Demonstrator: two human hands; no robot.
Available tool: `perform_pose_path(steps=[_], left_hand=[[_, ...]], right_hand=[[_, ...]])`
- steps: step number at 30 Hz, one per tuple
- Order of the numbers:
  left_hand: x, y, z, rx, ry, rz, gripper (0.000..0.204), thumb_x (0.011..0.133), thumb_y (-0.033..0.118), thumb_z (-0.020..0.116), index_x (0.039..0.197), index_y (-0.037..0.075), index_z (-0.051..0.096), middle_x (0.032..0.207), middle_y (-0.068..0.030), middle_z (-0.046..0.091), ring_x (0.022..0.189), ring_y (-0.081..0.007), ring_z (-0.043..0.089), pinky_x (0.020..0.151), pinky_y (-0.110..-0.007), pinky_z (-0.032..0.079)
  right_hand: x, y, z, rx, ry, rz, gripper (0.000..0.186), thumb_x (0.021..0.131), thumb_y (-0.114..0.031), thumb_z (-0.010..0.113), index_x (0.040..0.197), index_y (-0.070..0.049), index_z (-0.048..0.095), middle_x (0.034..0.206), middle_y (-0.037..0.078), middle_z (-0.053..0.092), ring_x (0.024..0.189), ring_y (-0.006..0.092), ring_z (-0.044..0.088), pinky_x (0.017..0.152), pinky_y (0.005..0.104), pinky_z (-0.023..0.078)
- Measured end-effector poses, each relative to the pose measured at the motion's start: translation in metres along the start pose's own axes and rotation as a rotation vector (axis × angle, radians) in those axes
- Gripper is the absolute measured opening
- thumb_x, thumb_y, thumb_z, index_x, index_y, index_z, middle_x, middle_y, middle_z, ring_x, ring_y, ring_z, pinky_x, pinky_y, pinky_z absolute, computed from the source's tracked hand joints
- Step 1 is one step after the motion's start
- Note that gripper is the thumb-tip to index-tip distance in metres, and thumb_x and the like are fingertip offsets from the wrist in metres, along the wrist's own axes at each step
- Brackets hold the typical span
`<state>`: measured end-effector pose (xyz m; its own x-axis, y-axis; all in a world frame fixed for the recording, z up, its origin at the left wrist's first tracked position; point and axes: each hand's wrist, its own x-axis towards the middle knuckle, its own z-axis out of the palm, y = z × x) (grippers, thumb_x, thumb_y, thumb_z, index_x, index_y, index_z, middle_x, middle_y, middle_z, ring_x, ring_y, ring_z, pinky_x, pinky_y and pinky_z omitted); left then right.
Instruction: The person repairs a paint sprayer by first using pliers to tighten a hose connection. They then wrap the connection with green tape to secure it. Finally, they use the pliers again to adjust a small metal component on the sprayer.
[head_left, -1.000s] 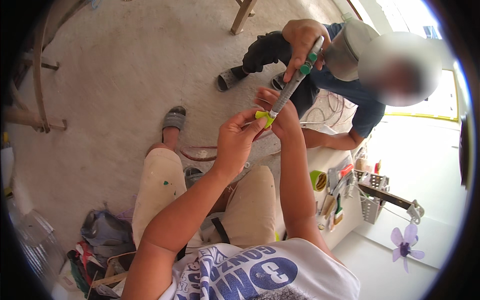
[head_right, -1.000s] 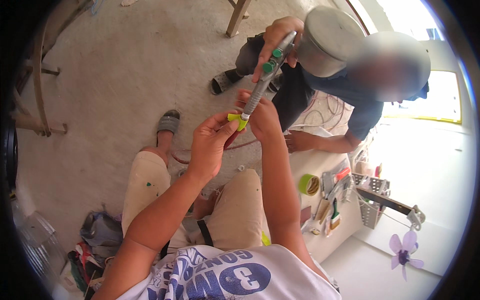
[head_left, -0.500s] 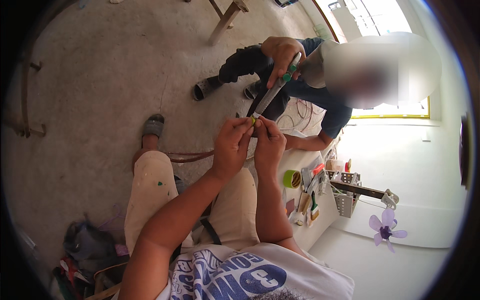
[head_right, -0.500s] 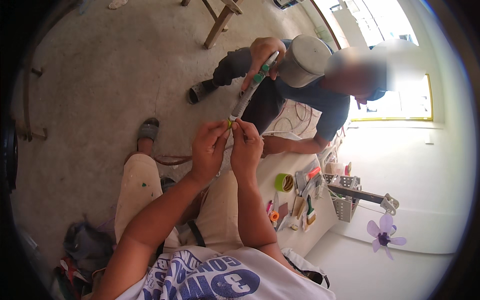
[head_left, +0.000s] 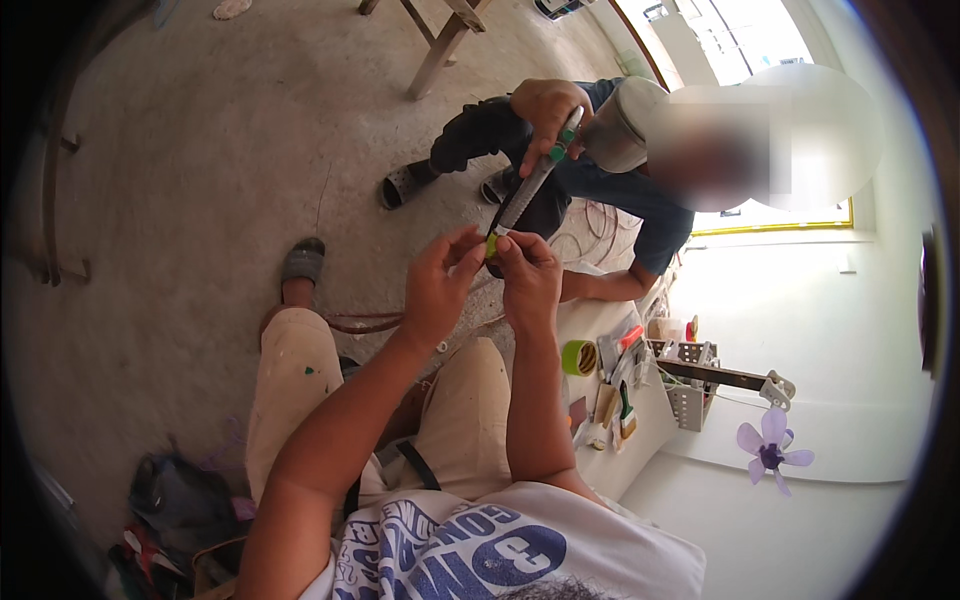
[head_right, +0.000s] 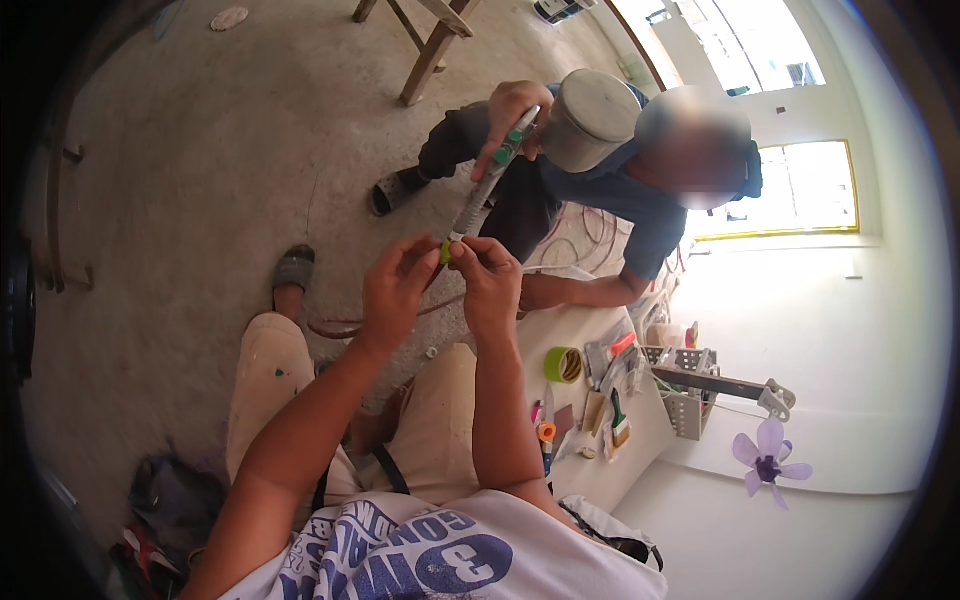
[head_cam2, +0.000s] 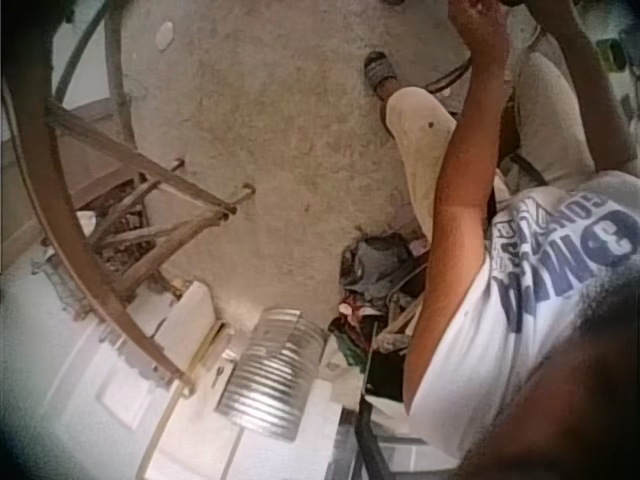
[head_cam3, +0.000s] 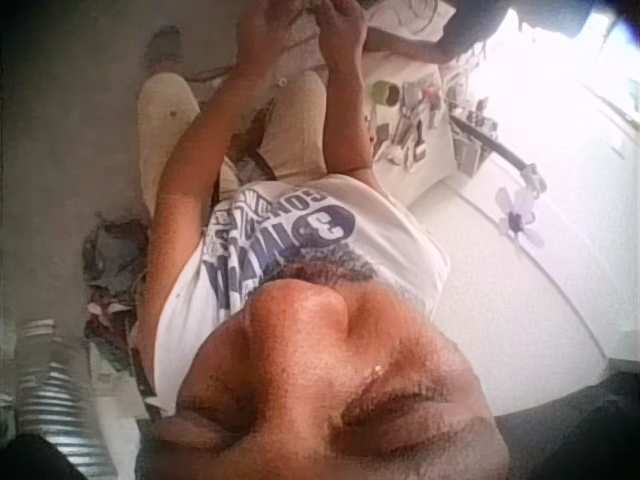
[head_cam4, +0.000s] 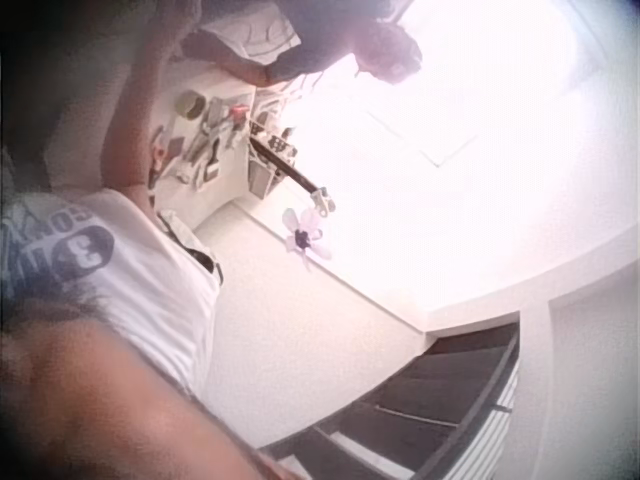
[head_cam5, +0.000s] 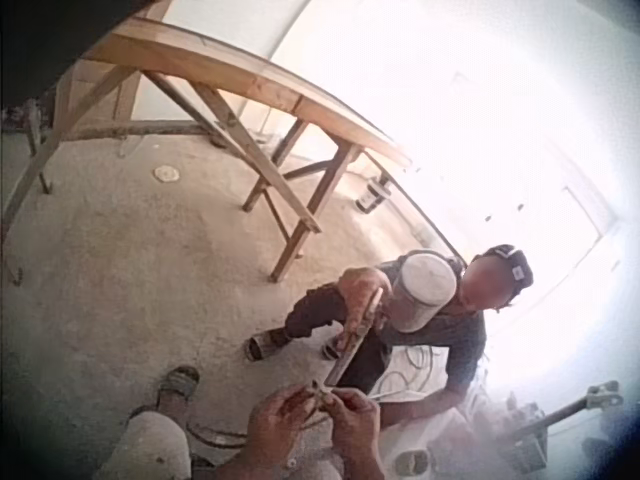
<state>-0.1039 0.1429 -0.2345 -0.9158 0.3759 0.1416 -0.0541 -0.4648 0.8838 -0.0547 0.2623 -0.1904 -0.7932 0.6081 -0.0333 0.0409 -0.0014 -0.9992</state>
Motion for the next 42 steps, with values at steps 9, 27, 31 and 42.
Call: perform_pose_path(steps=[9, 27, 31, 42], left_hand=[[0.023, 0.003, 0.006, 0.432, -0.332, -0.177, 0.034, 0.103, 0.033, 0.052, 0.121, 0.008, 0.065, 0.099, -0.0089, 0.068, 0.091, -0.0172, 0.064, 0.082, -0.032, 0.05], [0.03, -0.011, 0.01, 0.855, -0.192, -0.057, 0.036, 0.106, 0.037, 0.049, 0.097, 0.003, 0.057, 0.075, 0.0003, 0.051, 0.068, -0.0091, 0.048, 0.063, -0.026, 0.042], [0.036, -0.019, 0.008, 0.74, -0.1, -0.096, 0.036, 0.105, 0.037, 0.051, 0.095, 0.003, 0.056, 0.074, 0.0, 0.051, 0.068, -0.0098, 0.048, 0.062, -0.026, 0.041], [0.027, -0.001, 0.01, 0.364, -0.175, -0.333, 0.044, 0.1, 0.034, 0.06, 0.126, 0.0, 0.052, 0.112, -0.0086, 0.06, 0.1, -0.0212, 0.064, 0.09, -0.035, 0.049]], right_hand=[[0.002, 0.008, -0.033, -0.412, -0.027, -0.181, 0.02, 0.092, -0.01, 0.066, 0.108, 0.002, 0.07, 0.095, 0.009, 0.064, 0.083, 0.0164, 0.06, 0.075, 0.0298, 0.047], [-0.3, 0.041, -0.308, -0.744, 0.486, 0.322, 0.021, 0.091, -0.007, 0.063, 0.111, -0.002, 0.069, 0.099, 0.013, 0.067, 0.094, 0.0219, 0.065, 0.083, 0.0319, 0.052], [-0.328, 0.068, -0.269, -0.821, 0.04, 0.299, 0.026, 0.088, -0.002, 0.062, 0.113, -0.004, 0.069, 0.115, 0.016, 0.062, 0.108, 0.0315, 0.059, 0.094, 0.0389, 0.048], [-0.318, 0.088, -0.277, -1.007, -0.342, -0.039, 0.007, 0.085, -0.012, 0.063, 0.091, -0.01, 0.068, 0.111, 0.01, 0.059, 0.108, 0.0295, 0.055, 0.092, 0.0384, 0.047]])
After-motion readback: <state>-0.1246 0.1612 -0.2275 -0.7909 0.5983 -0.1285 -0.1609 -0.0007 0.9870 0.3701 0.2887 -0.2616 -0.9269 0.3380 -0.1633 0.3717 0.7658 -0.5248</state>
